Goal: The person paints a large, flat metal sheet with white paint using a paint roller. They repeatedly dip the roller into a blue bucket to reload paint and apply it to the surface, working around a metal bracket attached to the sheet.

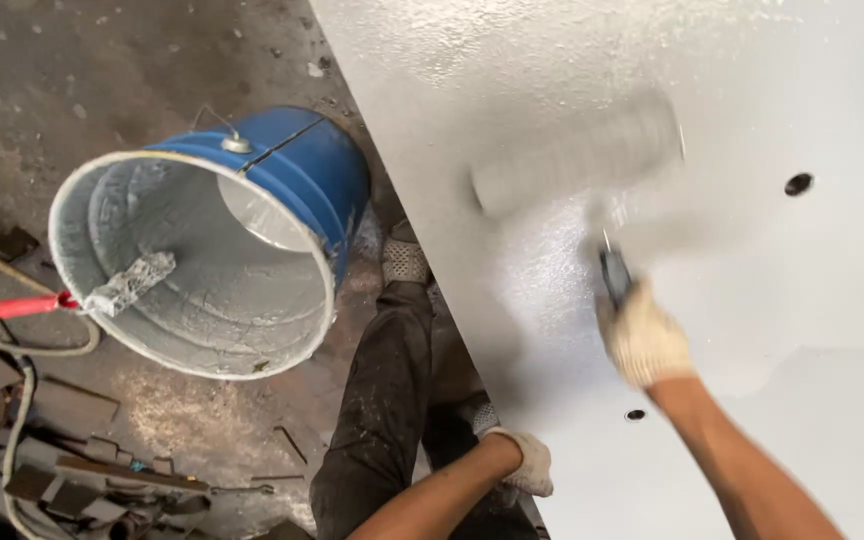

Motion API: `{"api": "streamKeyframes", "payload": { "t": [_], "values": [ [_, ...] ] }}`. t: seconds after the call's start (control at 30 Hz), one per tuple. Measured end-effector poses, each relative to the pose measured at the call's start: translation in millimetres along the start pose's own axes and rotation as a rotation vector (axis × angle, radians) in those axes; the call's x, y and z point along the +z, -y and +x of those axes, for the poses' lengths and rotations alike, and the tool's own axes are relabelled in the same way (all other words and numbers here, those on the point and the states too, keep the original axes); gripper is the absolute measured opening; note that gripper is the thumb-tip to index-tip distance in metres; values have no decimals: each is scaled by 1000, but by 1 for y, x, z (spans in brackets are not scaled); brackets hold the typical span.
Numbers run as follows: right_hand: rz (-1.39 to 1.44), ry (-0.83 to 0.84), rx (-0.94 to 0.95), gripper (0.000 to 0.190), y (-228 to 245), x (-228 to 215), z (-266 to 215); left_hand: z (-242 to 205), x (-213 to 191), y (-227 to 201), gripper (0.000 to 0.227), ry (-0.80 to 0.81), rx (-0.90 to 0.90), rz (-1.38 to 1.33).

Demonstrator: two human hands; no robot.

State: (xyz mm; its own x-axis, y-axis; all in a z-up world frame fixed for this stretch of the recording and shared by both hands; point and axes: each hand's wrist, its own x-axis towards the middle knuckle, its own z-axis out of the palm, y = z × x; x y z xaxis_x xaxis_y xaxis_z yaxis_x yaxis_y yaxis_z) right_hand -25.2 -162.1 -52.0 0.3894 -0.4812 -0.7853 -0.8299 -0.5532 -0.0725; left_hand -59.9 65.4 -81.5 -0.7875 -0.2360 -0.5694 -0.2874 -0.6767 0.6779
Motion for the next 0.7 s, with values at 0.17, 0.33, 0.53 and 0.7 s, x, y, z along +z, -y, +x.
{"api": "streamKeyframes", "payload": {
  "t": [0.17, 0.33, 0.53, 0.7],
  "values": [
    [135, -56, -88, 53, 175, -83, 98, 12, 13, 18, 47, 75, -37, -5],
    [147, -92, -200, 57, 206, -63, 110, 94, 67, 30, 44, 155, 24, 55],
    [113, 222, 124, 68, 47, 50, -54, 202, 166, 41, 40, 303, 157, 158],
    [13, 423, 475, 47, -61, 150, -188, 242, 191, 60, 37, 423, 265, 231]
  ]
}}
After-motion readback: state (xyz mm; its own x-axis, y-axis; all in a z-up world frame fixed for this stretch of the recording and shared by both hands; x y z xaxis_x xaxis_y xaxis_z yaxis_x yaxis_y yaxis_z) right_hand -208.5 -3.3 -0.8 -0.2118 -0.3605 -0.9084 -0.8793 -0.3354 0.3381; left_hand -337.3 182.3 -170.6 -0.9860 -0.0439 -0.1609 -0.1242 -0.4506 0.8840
